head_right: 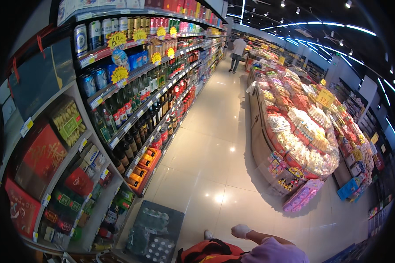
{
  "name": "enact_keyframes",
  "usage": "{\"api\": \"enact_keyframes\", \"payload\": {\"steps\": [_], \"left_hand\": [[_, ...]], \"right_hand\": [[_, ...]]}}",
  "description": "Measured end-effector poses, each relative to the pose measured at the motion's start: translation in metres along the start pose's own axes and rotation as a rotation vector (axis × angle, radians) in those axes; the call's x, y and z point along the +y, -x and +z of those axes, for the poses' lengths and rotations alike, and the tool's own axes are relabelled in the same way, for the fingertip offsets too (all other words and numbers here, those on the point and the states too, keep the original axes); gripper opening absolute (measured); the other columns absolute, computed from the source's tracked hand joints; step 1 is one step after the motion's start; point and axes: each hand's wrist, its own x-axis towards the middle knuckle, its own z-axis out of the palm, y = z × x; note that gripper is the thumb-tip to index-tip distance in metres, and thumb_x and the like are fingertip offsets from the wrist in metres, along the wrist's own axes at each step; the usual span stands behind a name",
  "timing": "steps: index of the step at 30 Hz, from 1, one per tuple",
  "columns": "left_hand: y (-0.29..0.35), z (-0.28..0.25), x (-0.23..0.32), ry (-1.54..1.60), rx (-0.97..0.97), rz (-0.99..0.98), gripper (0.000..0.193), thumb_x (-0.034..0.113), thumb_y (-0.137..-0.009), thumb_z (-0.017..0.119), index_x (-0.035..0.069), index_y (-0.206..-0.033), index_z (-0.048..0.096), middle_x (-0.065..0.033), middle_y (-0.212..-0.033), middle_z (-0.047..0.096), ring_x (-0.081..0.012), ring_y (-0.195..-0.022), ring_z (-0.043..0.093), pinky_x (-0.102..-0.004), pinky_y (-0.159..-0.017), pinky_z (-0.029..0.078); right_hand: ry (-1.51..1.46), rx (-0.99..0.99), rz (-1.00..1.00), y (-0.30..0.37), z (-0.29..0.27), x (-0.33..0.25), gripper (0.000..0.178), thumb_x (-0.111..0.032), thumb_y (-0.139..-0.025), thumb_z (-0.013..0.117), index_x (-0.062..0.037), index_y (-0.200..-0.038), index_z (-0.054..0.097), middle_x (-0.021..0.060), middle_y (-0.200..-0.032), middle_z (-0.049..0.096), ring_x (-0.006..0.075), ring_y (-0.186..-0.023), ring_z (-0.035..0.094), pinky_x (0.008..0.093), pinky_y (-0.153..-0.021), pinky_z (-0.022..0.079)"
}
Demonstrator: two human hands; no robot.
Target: The person moves a hand truck loaded with bottled water through a supermarket aisle, then repeatedly takes bottles from the cart and places them onto shelves. The person also briefly adjusts the head-mounted camera during the task.
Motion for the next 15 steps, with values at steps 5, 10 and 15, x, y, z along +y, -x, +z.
{"api": "enact_keyframes", "payload": {"steps": [5, 10, 15], "left_hand": [[0.012, -0.014, 0.023, 0.022, -0.06, 0.078, 0.091, 0.056, -0.093, 0.051, -0.006, -0.149, 0.014, -0.0227, -0.149, 0.036, -0.0361, -0.129, 0.046, -0.0464, -0.1, 0.043], [-0.02, 0.005, 0.04, 0.127, -0.175, 0.234, 0.089, 0.058, -0.091, 0.049, 0.003, -0.15, 0.01, -0.0152, -0.15, 0.036, -0.0312, -0.133, 0.037, -0.0404, -0.107, 0.034], [-0.029, 0.026, 0.062, 0.358, -0.085, 0.36, 0.067, 0.04, -0.094, 0.059, 0.002, -0.14, 0.027, -0.0207, -0.139, 0.046, -0.0303, -0.117, 0.052, -0.0416, -0.097, 0.045]], "right_hand": [[-0.278, -0.099, 0.173, 0.005, 0.008, -0.005, 0.031, -0.027, -0.086, 0.047, -0.0057, -0.088, 0.07, 0.0159, -0.08, 0.07, 0.0313, -0.071, 0.068, 0.0449, -0.067, 0.052], [-0.477, -0.091, 0.22, 0.008, 0.032, -0.002, 0.028, -0.027, -0.087, 0.053, -0.0057, -0.092, 0.07, 0.0095, -0.076, 0.07, 0.0213, -0.066, 0.068, 0.0377, -0.062, 0.053], [-0.541, -0.09, 0.266, 0.018, 0.057, 0.012, 0.028, -0.025, -0.087, 0.055, -0.0034, -0.095, 0.07, 0.0127, -0.077, 0.07, 0.0212, -0.065, 0.068, 0.0347, -0.062, 0.055]]}}
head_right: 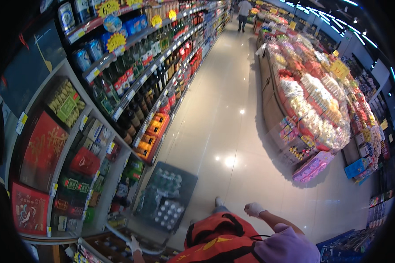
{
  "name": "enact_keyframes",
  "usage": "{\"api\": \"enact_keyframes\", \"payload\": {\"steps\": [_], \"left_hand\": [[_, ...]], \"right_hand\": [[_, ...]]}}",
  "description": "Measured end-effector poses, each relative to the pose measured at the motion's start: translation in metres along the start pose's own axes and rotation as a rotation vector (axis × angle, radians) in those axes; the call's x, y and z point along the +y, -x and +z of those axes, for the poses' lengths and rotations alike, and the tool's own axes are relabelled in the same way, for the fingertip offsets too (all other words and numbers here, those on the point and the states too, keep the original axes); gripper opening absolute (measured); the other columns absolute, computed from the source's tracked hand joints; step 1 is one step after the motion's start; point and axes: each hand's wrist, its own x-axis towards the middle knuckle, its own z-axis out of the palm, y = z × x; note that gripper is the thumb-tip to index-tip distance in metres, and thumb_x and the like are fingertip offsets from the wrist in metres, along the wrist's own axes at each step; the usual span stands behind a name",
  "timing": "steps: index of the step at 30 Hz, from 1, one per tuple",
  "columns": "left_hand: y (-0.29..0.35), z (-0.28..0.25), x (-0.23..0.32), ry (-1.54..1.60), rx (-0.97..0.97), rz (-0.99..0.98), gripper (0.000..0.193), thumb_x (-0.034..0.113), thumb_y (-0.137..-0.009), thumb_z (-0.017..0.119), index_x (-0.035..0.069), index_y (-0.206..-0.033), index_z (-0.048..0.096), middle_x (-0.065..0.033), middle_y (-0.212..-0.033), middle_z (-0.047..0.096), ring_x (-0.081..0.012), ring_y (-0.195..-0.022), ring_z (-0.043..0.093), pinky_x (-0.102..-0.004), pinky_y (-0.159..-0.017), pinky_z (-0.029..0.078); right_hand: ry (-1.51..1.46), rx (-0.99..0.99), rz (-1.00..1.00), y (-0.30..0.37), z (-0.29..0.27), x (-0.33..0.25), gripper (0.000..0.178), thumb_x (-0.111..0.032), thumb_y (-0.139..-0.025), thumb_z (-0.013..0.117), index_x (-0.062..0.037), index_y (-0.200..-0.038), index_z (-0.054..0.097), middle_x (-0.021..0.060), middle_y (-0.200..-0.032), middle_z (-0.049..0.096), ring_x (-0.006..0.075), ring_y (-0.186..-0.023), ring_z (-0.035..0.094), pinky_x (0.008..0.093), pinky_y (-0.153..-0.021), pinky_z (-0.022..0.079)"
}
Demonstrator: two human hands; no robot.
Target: The person moves a hand truck loaded with bottled water through a supermarket aisle, then repeatedly takes bottles from the cart and places them onto shelves. The person also briefly adjusts the head-mounted camera during the task.
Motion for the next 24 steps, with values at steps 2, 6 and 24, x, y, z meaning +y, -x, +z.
{"api": "enact_keyframes", "payload": {"steps": [2, 6, 24], "left_hand": [[-0.001, 0.012, 0.019, -0.284, 0.053, -0.052, 0.072, 0.038, -0.096, 0.058, 0.009, -0.146, 0.016, -0.0143, -0.136, 0.047, -0.0257, -0.105, 0.057, -0.0397, -0.087, 0.049], [0.014, 0.036, 0.048, -0.219, -0.093, 0.071, 0.06, 0.027, -0.098, 0.055, -0.001, -0.14, 0.022, -0.0229, -0.142, 0.042, -0.034, -0.123, 0.051, -0.045, -0.097, 0.045], [0.068, 0.248, 0.153, -0.325, -0.292, 0.251, 0.079, 0.012, -0.09, 0.064, -0.004, -0.146, 0.011, -0.0265, -0.139, 0.044, -0.0351, -0.12, 0.053, -0.042, -0.097, 0.045]], "right_hand": [[-0.071, 0.027, 0.032, 0.005, 0.003, 0.004, 0.026, -0.022, -0.086, 0.055, -0.003, -0.095, 0.07, 0.0126, -0.077, 0.07, 0.0208, -0.065, 0.068, 0.0342, -0.062, 0.055], [-0.191, 0.043, 0.118, 0.021, 0.007, 0.004, 0.027, -0.021, -0.086, 0.055, -0.002, -0.098, 0.07, 0.0121, -0.077, 0.07, 0.02, -0.065, 0.067, 0.0345, -0.063, 0.054], [-0.605, 0.081, 0.401, 0.028, 0.018, 0.07, 0.023, -0.016, -0.089, 0.057, 0.0027, -0.096, 0.068, 0.0102, -0.076, 0.067, 0.0175, -0.066, 0.063, 0.031, -0.06, 0.052]]}}
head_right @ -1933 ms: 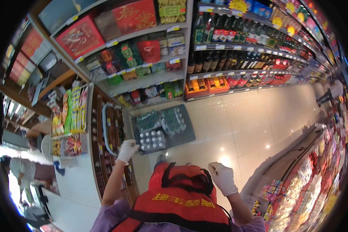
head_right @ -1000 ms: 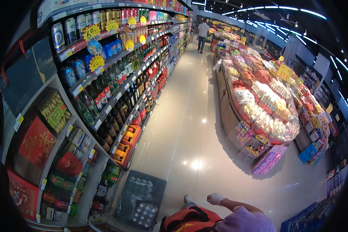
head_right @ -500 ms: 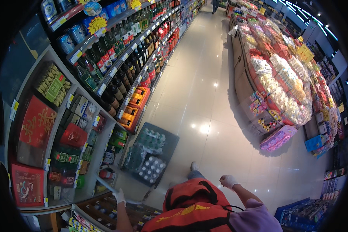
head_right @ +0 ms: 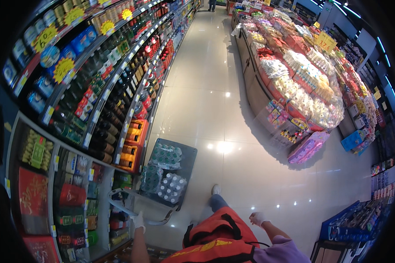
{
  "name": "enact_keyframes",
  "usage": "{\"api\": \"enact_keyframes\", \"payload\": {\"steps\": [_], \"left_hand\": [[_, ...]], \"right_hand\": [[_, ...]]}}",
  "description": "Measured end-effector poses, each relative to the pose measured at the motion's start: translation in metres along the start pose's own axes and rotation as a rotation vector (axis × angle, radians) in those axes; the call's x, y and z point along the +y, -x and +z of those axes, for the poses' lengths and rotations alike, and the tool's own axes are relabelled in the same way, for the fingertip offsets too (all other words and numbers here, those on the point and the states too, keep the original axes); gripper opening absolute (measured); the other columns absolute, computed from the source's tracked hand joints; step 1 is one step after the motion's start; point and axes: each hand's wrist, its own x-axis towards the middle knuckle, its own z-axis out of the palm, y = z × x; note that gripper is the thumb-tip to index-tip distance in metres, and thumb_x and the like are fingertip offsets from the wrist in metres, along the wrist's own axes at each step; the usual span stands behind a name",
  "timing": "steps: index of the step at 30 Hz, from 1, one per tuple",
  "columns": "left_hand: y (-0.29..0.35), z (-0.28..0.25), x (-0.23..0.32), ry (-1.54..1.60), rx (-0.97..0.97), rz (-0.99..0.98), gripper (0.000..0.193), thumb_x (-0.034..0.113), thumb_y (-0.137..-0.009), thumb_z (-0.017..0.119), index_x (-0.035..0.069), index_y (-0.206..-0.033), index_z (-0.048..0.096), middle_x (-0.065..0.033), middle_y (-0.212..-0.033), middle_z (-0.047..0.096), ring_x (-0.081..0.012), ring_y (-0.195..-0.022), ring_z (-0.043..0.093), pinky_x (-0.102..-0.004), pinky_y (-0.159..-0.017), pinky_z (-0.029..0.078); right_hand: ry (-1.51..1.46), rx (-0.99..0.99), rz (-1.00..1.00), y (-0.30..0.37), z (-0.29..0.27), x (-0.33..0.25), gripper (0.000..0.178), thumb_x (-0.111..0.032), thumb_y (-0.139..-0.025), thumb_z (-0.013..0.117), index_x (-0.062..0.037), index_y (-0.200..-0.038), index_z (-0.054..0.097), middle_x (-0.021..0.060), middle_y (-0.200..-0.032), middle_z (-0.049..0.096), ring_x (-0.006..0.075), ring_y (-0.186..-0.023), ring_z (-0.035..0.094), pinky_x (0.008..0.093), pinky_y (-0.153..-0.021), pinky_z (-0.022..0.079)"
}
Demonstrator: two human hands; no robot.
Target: The person moves a hand truck loaded with bottled water through a supermarket aisle, then repeatedly takes bottles from the cart and places them onto shelves. The person also briefly adjusts the head-mounted camera during the task.
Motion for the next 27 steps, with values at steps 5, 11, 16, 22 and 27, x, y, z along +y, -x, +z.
{"api": "enact_keyframes", "payload": {"steps": [5, 11, 16, 22, 27], "left_hand": [[-0.021, 0.071, 0.038, -0.223, 0.051, 0.064, 0.086, 0.024, -0.08, 0.075, -0.011, -0.137, 0.02, -0.029, -0.124, 0.053, -0.0369, -0.108, 0.059, -0.0419, -0.089, 0.051], [-0.033, 0.154, 0.111, -0.11, -0.3, -0.295, 0.076, 0.029, -0.087, 0.066, 0.0, -0.143, 0.024, -0.0196, -0.131, 0.048, -0.0338, -0.108, 0.058, -0.0516, -0.073, 0.059], [-0.027, 0.238, 0.165, 0.019, -0.339, -0.274, 0.057, 0.032, -0.093, 0.054, 0.01, -0.14, 0.031, -0.0187, -0.134, 0.045, -0.0399, -0.117, 0.051, -0.0613, -0.078, 0.054], [-0.04, 0.346, 0.22, 0.064, -0.196, -0.23, 0.065, 0.016, -0.086, 0.062, 0.008, -0.14, 0.027, -0.0195, -0.126, 0.049, -0.0351, -0.102, 0.061, -0.056, -0.071, 0.059], [-0.044, 0.431, 0.284, -0.002, -0.112, -0.166, 0.066, 0.017, -0.085, 0.063, 0.007, -0.14, 0.027, -0.0193, -0.123, 0.05, -0.0334, -0.104, 0.059, -0.0549, -0.074, 0.058]], "right_hand": [[-0.117, 0.002, 0.002, -0.039, -0.049, -0.013, 0.02, -0.012, -0.089, 0.057, 0.0039, -0.095, 0.068, 0.0104, -0.076, 0.065, 0.0178, -0.065, 0.062, 0.0306, -0.058, 0.052], [-0.171, 0.062, 0.0, -0.089, -0.151, -0.051, 0.019, -0.01, -0.091, 0.056, 0.0041, -0.098, 0.067, 0.0111, -0.078, 0.067, 0.0185, -0.067, 0.064, 0.0305, -0.06, 0.053], [-0.218, 0.098, -0.084, -0.127, -0.217, -0.106, 0.021, -0.013, -0.092, 0.057, 0.0024, -0.1, 0.067, 0.0097, -0.08, 0.067, 0.0167, -0.067, 0.063, 0.0299, -0.061, 0.052], [-0.215, 0.043, -0.226, -0.192, -0.275, -0.189, 0.018, -0.01, -0.091, 0.057, 0.0028, -0.101, 0.065, 0.0086, -0.081, 0.066, 0.016, -0.067, 0.062, 0.0289, -0.062, 0.051], [-0.312, -0.026, -0.126, -0.28, -0.339, -0.229, 0.016, -0.008, -0.091, 0.059, 0.0019, -0.101, 0.065, 0.0104, -0.082, 0.067, 0.0176, -0.069, 0.063, 0.0291, -0.06, 0.05]]}}
